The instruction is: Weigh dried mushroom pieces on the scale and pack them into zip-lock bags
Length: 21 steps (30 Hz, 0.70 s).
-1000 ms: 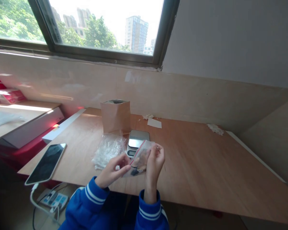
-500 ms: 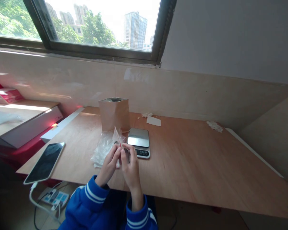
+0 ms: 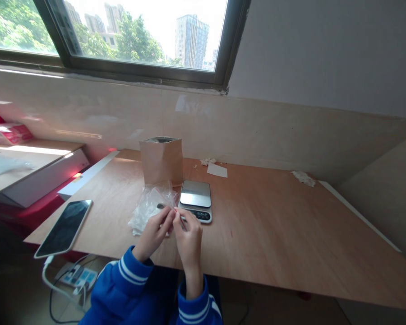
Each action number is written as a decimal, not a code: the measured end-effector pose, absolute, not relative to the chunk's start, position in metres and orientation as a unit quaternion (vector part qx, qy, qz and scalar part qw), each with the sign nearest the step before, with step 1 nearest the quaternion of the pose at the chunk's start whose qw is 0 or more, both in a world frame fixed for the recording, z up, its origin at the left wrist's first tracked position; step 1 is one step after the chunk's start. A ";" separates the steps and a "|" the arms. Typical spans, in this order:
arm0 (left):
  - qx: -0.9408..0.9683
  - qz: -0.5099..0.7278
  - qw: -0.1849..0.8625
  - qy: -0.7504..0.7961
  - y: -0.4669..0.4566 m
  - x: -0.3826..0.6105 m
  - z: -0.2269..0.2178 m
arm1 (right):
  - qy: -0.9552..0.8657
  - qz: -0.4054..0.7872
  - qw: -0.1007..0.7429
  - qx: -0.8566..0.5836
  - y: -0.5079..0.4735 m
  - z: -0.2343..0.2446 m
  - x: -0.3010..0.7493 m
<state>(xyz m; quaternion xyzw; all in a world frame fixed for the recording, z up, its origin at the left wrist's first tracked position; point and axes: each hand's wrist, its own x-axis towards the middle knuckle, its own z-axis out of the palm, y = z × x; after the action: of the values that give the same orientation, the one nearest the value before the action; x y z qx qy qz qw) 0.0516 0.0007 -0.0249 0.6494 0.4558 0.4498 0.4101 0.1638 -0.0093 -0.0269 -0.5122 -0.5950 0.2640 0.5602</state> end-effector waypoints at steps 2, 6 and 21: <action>0.672 0.441 0.378 0.459 0.002 0.051 -0.024 | -0.588 0.231 0.568 -0.528 -0.009 -0.030 0.163; 0.682 0.456 0.321 0.473 0.001 0.043 -0.019 | -0.558 0.215 0.578 -0.555 -0.006 -0.035 0.168; 0.373 0.627 0.563 0.387 0.006 0.046 -0.047 | -0.263 0.438 0.699 -0.501 -0.006 -0.024 0.170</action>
<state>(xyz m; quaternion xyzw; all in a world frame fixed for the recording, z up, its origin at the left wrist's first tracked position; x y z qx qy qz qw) 0.0460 0.0061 -0.0465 0.3732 0.3868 0.6274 0.5634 0.1705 -0.0057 -0.0243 -0.5009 -0.2630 0.4376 0.6989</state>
